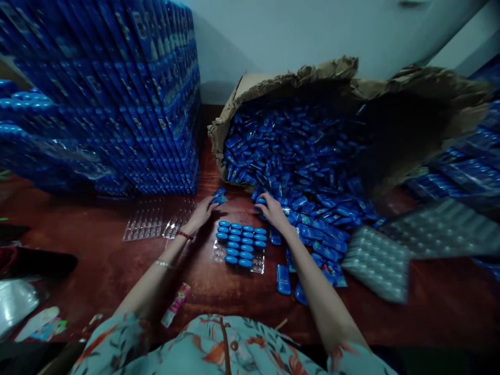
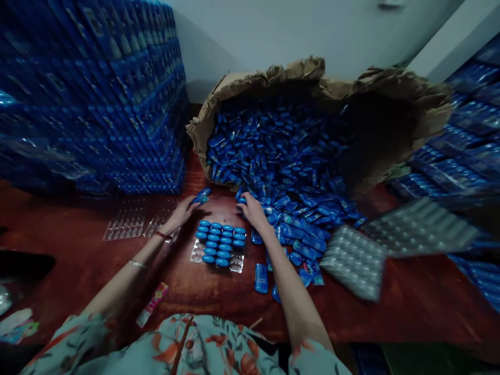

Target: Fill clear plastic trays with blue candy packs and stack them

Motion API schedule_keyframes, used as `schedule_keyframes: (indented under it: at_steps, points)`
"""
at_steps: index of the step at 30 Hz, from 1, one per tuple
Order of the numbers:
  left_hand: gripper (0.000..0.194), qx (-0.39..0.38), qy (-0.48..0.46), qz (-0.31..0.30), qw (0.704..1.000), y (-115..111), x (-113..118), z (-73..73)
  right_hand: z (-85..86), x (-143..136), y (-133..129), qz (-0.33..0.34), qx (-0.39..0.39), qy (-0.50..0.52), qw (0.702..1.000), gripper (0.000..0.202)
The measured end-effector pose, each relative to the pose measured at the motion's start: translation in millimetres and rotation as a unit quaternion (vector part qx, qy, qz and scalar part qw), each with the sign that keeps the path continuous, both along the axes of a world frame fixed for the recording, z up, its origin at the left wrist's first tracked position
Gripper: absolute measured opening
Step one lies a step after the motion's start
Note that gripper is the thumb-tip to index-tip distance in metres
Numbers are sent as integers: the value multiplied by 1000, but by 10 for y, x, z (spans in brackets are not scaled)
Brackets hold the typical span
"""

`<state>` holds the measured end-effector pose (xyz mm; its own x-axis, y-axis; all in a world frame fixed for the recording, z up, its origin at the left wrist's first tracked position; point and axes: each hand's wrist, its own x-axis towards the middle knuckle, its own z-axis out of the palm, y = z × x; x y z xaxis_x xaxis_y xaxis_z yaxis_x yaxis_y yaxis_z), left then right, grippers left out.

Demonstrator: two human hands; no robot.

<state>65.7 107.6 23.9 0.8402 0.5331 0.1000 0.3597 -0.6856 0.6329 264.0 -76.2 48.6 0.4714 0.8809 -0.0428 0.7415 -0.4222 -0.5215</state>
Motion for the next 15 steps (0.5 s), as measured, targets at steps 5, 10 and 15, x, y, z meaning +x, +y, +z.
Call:
schedule_keyframes:
  at_steps: [5,10,15]
  points:
    - [34,-83,-95,70,990,-345,-894,50,-92,-212,-971,-124,216,272,930,31]
    - [31,-181,-88,134,970,-832,-1208,-56,-289,-714,-1394,-167,213,276,922,30]
    - [18,10,-101,64,993,-993,-997,-129,-466,-988,-1236,-27,213,30,976,27]
